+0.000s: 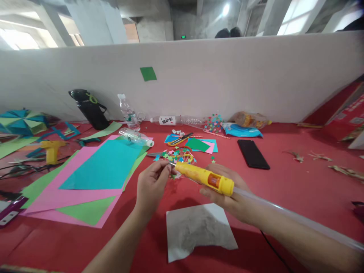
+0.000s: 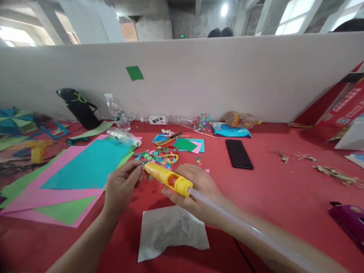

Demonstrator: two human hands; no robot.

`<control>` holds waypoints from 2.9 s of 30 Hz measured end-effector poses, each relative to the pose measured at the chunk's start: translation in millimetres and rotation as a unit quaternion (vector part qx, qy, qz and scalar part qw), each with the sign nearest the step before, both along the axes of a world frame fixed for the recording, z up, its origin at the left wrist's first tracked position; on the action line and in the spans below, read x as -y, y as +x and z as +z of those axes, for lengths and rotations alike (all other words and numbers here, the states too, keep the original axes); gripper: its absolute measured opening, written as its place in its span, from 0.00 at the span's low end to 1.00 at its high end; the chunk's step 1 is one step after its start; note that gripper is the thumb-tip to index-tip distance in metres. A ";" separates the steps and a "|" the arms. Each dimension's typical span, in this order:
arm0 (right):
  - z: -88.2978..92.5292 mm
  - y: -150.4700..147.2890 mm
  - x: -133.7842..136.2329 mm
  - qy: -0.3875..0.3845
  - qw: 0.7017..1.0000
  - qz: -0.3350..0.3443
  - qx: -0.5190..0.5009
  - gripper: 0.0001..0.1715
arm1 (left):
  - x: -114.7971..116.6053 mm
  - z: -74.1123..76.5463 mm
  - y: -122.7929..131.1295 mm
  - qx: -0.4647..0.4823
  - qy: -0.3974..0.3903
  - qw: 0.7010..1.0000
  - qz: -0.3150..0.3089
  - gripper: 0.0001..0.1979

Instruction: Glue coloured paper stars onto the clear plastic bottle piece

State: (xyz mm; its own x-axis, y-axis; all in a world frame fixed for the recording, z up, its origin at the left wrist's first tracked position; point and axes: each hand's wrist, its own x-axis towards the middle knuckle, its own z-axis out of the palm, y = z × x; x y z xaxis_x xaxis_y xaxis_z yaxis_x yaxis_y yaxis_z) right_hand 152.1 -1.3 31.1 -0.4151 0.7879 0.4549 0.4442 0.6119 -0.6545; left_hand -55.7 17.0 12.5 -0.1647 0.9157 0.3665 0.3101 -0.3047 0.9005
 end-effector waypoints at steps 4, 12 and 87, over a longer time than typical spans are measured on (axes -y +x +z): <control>-4.1 1.3 -1.2 0.040 0.999 -0.025 0.008 0.20 | 2.2 1.7 -0.8 -0.013 0.008 1.000 0.008 0.09; -9.7 0.9 -2.3 0.080 0.996 -0.032 0.005 0.23 | 2.2 -2.0 -1.6 -0.034 0.036 0.999 0.019 0.09; -31.9 1.9 -18.1 0.069 0.926 0.188 0.321 0.09 | 7.6 14.5 -1.9 0.106 -0.174 0.964 -0.172 0.10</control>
State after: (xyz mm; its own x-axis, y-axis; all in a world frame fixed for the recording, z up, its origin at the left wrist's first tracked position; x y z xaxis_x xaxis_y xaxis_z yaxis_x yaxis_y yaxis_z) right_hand 154.0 16.8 -0.8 -0.8681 0.4854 0.1042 0.4531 0.8604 -0.2331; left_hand -57.7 9.5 27.0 0.1330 0.9909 0.0190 0.0418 -0.0247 0.9988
